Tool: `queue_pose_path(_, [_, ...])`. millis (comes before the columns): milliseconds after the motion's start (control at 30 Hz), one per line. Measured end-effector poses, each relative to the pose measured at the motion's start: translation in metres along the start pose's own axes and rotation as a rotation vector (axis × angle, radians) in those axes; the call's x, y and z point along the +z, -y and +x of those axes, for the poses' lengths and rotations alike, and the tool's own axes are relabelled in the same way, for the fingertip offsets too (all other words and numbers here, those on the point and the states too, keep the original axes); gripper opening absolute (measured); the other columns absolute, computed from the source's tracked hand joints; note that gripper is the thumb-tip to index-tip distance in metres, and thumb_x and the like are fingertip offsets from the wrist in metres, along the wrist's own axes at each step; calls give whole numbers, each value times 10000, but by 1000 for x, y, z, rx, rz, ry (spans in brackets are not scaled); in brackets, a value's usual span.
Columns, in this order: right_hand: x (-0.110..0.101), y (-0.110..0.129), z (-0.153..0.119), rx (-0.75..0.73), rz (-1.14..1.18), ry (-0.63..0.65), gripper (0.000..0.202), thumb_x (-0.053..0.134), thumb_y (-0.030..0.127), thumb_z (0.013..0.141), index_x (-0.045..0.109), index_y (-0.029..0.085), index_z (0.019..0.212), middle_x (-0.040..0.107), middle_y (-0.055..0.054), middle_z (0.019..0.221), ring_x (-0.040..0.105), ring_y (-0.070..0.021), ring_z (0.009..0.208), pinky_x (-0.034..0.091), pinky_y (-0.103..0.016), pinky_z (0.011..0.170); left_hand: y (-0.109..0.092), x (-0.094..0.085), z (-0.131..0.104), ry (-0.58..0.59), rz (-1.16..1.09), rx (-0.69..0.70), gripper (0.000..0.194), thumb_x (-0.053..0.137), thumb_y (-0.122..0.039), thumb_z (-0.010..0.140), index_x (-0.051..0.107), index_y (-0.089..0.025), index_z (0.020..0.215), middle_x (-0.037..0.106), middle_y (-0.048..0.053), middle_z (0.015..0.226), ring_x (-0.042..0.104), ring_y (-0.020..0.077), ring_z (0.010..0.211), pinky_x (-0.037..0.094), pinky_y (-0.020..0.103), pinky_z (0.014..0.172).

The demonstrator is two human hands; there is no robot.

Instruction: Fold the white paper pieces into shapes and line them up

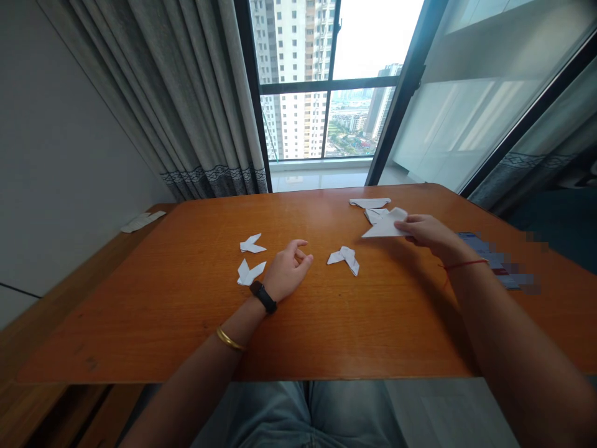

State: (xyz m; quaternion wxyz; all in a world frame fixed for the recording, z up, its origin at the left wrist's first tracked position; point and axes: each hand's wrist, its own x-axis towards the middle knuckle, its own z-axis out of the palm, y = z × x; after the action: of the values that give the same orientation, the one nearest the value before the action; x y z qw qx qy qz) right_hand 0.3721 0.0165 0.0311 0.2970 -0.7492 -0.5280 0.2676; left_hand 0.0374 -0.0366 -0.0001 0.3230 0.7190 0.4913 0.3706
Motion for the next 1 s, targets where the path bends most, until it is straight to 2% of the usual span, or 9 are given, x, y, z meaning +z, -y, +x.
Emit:
queue_pose_path(167, [4,-41,23,47,-211,-120,179,609,241,762,587,148,611,584,-122,640,572,-223,648,366,-355,591,3,0,0,11,125,30,234,522,-347,866,609,-189,1016,650,0,773,559,127,629,414,243,589])
queue_pose_path(300, [16,-42,18,51,-413,-370,350,667,330,698,660,79,941,605,-254,1006,558,-382,971,408,-435,733,7,-1,1,15,208,37,219,512,-357,870,631,-202,970,667,7,803,564,137,658,412,247,598])
queue_pose_path(400, [20,-30,9,-67,-501,-565,519,664,376,715,617,49,1116,538,-281,1150,477,-400,1102,388,-470,843,7,0,2,2,240,32,227,499,-363,878,636,-207,969,678,15,830,574,147,681,415,252,606])
queue_pose_path(467, [26,-17,1,-249,-446,-477,420,614,366,775,644,80,1081,586,-215,1071,510,-332,1052,382,-435,880,6,0,2,11,271,31,223,496,-357,880,640,-207,963,684,18,829,582,152,688,414,256,610])
queue_pose_path(533, [40,-2,-9,-441,-346,-234,328,581,371,814,677,122,1004,618,-147,982,553,-257,940,400,-372,867,3,1,1,41,307,34,216,499,-348,878,647,-206,947,689,22,826,590,157,693,410,259,609])
queue_pose_path(633, [69,18,-26,-619,-322,47,354,687,463,722,700,170,919,618,-122,987,549,-243,931,401,-341,864,2,2,-1,71,342,51,214,495,-345,881,652,-207,925,695,31,833,601,168,705,409,265,613])
queue_pose_path(767, [93,28,-42,-586,-377,132,442,809,487,541,670,175,820,623,-97,888,549,-245,859,415,-332,767,0,4,-3,39,395,55,210,483,-343,890,648,-216,916,699,36,833,614,186,721,413,278,624])
queue_pose_path(867, [95,26,-46,-480,-157,266,449,825,402,522,624,170,850,618,-21,784,554,-164,684,413,-265,601,-5,0,-1,44,483,15,224,470,-356,891,643,-214,888,696,52,822,625,199,730,417,281,629])
queue_pose_path(1000, [89,27,-50,-407,186,361,429,823,298,523,631,160,882,572,39,696,521,-102,587,390,-207,495,-8,-35,0,12,738,-212,290,503,-454,842,619,-192,803,689,125,888,641,276,780,435,342,660])
